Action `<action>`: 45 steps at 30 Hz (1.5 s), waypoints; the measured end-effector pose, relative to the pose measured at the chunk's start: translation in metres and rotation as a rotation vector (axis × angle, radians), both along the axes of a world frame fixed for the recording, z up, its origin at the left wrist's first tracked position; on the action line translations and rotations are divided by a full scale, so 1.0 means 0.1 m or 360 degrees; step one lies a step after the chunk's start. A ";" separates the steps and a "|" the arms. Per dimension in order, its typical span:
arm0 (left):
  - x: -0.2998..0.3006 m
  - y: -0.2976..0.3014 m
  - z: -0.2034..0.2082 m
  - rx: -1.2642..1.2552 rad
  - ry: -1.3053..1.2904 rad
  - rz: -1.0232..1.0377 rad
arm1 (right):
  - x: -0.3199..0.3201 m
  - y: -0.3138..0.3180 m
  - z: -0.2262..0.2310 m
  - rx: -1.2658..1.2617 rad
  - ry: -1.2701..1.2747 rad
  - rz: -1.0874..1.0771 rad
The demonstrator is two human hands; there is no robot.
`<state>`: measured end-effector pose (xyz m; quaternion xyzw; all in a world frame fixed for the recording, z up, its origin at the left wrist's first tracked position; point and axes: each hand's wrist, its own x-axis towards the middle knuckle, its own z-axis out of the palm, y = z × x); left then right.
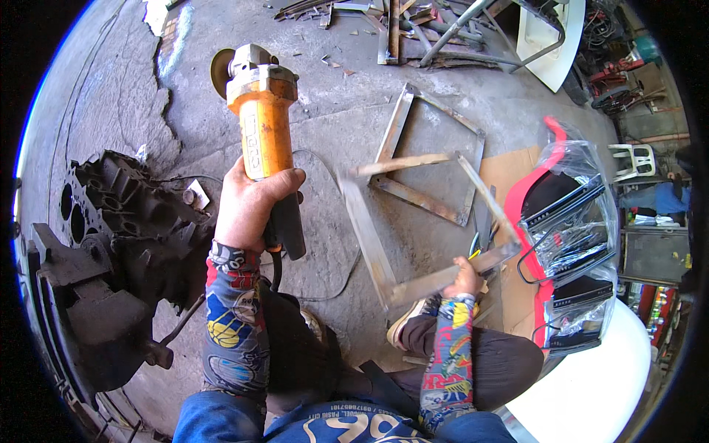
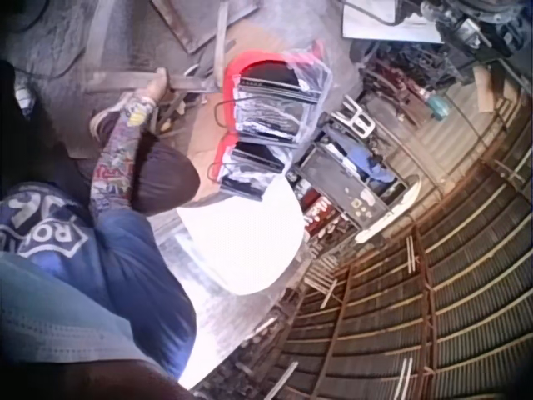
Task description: The person uses an angle grinder to smooth and cut metal frame pieces on the workshop floor. They reposition the frames between grinding passes and handle the grinder with both hands while sparks fly.
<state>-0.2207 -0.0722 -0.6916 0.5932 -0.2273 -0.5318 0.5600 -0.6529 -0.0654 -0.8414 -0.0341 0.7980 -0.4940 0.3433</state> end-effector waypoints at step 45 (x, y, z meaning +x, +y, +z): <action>-0.21 -0.64 -0.60 0.0142 -0.0752 -0.0074 | 1.26 -1.14 0.75 -0.0076 0.0004 0.1930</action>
